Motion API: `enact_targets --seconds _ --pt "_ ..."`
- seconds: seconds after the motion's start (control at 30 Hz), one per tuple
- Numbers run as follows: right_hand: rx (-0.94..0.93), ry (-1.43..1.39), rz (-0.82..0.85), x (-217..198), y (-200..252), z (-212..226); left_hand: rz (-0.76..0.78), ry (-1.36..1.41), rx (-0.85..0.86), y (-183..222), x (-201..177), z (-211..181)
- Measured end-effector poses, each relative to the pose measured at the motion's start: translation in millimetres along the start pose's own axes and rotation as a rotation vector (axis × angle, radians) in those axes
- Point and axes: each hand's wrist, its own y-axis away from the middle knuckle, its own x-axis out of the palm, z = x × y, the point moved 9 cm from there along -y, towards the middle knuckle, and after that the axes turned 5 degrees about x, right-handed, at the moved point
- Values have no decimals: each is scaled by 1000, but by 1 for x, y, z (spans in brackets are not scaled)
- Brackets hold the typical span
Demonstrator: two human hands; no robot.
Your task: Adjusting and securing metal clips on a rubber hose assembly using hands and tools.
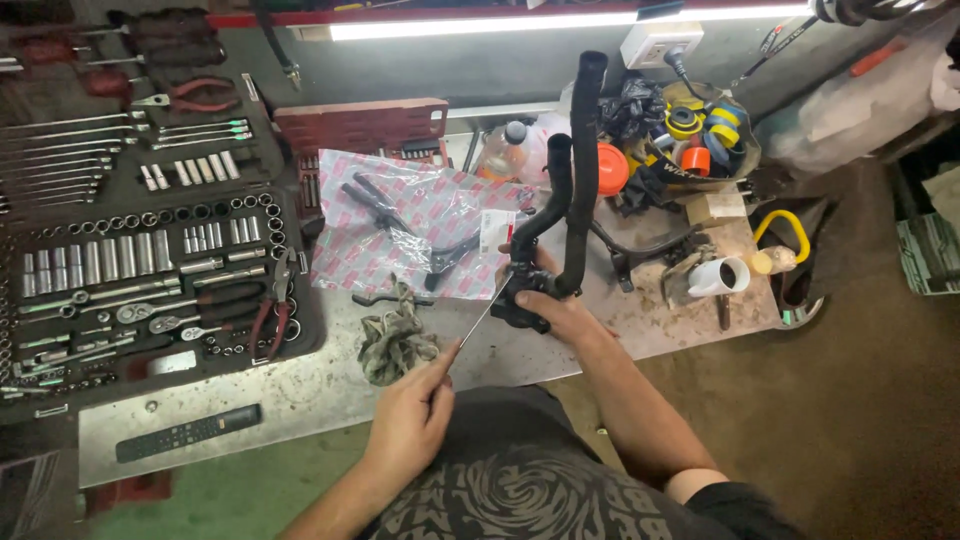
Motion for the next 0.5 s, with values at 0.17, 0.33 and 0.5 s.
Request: enact_targets --seconds 0.17,0.33,0.5 --pt "-63 -95 -18 5 -4 -5 -51 26 97 2 8 5" --pt "-55 -72 -69 -2 -1 -9 40 -80 67 -5 -26 -10" --pt "50 88 -24 5 8 -19 271 -212 -103 -6 -56 -18"
